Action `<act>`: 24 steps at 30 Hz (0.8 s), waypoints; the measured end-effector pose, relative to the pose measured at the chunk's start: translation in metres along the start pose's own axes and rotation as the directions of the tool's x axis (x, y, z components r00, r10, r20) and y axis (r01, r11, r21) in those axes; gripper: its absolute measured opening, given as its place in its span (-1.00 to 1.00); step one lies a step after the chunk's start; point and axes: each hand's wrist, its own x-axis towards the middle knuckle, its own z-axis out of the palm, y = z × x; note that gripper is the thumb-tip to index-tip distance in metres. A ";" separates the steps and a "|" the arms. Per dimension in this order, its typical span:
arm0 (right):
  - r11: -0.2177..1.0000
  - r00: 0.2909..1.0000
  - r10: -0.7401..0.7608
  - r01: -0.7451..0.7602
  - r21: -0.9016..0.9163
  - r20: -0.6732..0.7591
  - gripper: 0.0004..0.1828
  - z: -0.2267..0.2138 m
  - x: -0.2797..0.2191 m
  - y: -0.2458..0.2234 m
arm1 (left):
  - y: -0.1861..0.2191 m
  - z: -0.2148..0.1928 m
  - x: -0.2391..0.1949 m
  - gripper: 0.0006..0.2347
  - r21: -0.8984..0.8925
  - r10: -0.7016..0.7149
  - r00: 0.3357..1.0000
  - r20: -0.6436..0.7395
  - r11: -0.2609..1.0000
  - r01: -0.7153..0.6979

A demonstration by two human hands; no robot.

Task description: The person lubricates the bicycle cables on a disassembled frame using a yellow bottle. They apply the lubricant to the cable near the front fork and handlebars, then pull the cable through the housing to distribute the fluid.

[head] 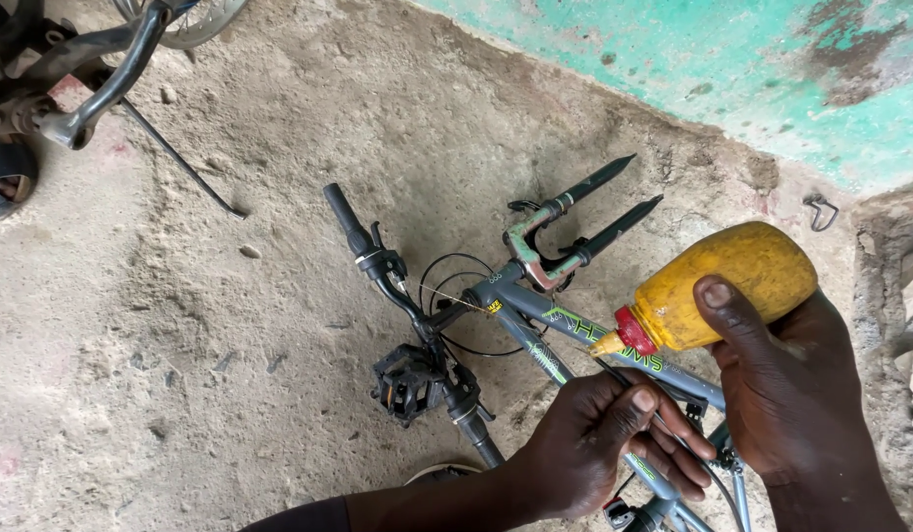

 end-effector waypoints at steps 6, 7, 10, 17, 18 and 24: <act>0.969 0.989 0.132 -0.113 0.219 -0.073 -0.56 0.022 0.008 0.006 | 0.024 -0.013 0.005 -0.72 0.109 0.134 0.988 -0.071 0.986 -0.126; 0.969 0.989 0.131 -0.112 0.222 -0.072 -0.56 0.027 0.011 0.007 | 0.026 -0.013 0.004 -0.72 0.113 0.135 0.988 -0.070 0.986 -0.126; 0.955 0.976 0.201 -0.176 0.240 -0.086 -0.49 0.041 0.021 0.011 | 0.033 -0.017 0.005 -0.70 0.097 0.175 0.979 -0.101 0.981 -0.165; 0.964 0.989 0.146 -0.138 0.229 -0.019 -0.54 0.055 0.027 0.017 | 0.041 -0.022 0.004 -0.69 0.183 0.186 0.973 -0.133 0.970 -0.160; 0.968 0.988 0.152 -0.146 0.203 -0.019 -0.52 0.056 0.026 0.016 | 0.039 -0.022 0.002 -0.68 0.146 0.175 0.974 -0.141 0.977 -0.154; 0.987 0.996 0.092 -0.089 0.137 -0.010 -0.56 0.057 0.025 0.014 | 0.041 -0.022 0.002 -0.68 0.194 0.180 0.973 -0.146 0.969 -0.151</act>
